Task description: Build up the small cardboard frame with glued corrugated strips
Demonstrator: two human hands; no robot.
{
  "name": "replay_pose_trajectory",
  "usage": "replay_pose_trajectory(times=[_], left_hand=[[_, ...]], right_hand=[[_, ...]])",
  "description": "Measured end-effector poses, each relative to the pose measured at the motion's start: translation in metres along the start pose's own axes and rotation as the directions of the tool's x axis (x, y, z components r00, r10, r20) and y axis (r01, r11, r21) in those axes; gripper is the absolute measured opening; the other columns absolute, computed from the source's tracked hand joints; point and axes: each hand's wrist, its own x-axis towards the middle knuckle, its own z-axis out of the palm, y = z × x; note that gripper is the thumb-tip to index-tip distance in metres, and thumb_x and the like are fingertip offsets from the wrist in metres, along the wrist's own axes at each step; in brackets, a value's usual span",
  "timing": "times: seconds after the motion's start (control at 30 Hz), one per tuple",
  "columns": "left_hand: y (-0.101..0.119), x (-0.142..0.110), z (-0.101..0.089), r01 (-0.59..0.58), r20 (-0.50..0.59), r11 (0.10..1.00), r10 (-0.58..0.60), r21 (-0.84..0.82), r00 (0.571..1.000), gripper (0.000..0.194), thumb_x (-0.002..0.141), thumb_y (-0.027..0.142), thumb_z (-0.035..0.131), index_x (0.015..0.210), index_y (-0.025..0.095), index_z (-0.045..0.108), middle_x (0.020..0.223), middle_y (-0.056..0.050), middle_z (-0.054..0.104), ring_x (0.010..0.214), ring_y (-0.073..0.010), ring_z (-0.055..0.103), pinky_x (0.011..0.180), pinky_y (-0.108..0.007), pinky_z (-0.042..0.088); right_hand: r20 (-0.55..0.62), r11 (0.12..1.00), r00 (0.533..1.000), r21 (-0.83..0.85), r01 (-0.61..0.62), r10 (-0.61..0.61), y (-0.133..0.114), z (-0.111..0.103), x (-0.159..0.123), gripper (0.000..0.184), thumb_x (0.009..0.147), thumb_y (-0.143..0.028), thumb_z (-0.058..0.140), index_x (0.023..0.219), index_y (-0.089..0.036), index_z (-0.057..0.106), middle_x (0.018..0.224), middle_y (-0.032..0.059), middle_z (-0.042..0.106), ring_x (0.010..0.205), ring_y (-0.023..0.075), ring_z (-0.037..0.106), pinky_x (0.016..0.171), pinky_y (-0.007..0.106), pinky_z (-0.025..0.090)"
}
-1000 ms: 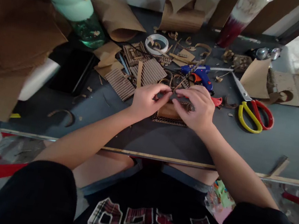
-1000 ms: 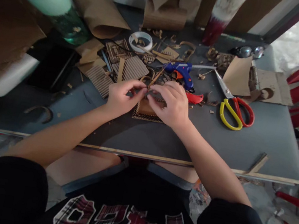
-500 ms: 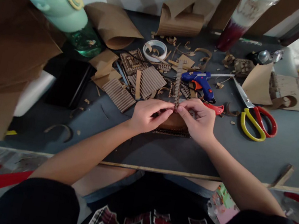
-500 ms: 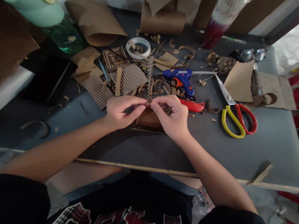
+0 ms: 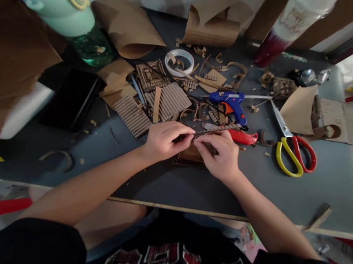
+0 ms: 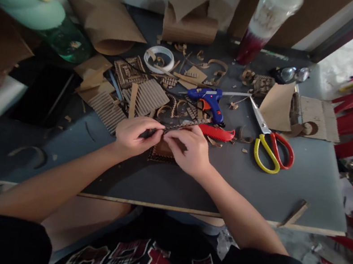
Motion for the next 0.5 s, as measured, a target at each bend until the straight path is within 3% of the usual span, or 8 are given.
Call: replay_pose_trajectory(times=[0.33,0.5], left_hand=[[-0.0012,0.0005,-0.0004,0.010,0.001,0.999,-0.010,0.035,1.000,0.006,0.091,0.019,0.060,0.086,0.018,0.059,0.069,0.002,0.069,0.059,-0.0094,0.066,0.059,-0.019,0.049],[-0.0035,-0.0026,-0.0012,-0.029,0.017,0.999,0.029,0.028,0.999,0.004,0.095,0.021,0.057,0.093,0.018,0.058,0.072,0.001,0.071,0.060,-0.0098,0.067,0.059,-0.019,0.049]], right_hand=[[-0.033,0.996,0.999,-0.090,-0.008,0.005,0.0005,0.0020,0.0016,0.005,0.084,-0.026,0.069,0.082,-0.022,0.067,0.074,0.0017,0.073,0.083,0.0215,0.065,0.077,0.036,0.054],[-0.044,0.991,0.996,-0.118,0.065,-0.071,0.0015,0.0055,0.0043,0.006,0.089,-0.025,0.067,0.085,-0.022,0.071,0.072,0.0013,0.072,0.083,0.0214,0.064,0.076,0.037,0.050]])
